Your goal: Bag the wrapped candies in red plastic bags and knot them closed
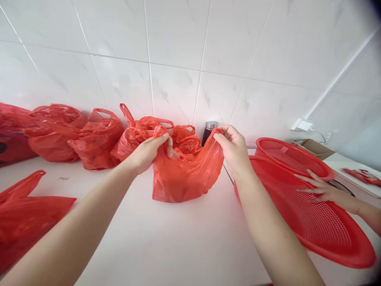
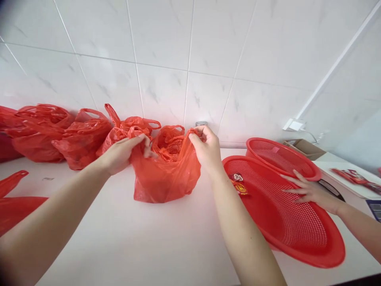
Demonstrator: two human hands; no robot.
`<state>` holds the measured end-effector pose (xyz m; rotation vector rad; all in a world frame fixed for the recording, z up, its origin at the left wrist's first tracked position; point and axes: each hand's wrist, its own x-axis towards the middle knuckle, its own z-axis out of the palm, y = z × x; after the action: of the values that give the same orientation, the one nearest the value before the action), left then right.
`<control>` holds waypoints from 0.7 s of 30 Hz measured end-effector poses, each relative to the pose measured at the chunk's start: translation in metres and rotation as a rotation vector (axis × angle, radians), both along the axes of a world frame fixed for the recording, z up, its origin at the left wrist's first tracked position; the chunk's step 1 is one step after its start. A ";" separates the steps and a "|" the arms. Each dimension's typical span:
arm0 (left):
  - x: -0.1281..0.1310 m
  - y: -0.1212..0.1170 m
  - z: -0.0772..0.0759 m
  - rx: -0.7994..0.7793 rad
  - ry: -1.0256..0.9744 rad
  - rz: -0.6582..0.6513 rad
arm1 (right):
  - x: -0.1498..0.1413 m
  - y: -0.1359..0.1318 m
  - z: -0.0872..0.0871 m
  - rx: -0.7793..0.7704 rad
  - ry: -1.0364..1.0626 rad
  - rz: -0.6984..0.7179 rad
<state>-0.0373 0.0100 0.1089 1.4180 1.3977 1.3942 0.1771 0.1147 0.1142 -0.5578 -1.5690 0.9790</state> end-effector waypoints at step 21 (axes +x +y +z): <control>0.021 -0.001 0.034 -0.340 0.049 -0.272 | -0.025 -0.014 0.042 0.260 -0.576 0.481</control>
<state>-0.0165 0.0092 0.1425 1.3619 1.3384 0.9071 0.1520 0.1008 0.1561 -0.2902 -2.3833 0.9876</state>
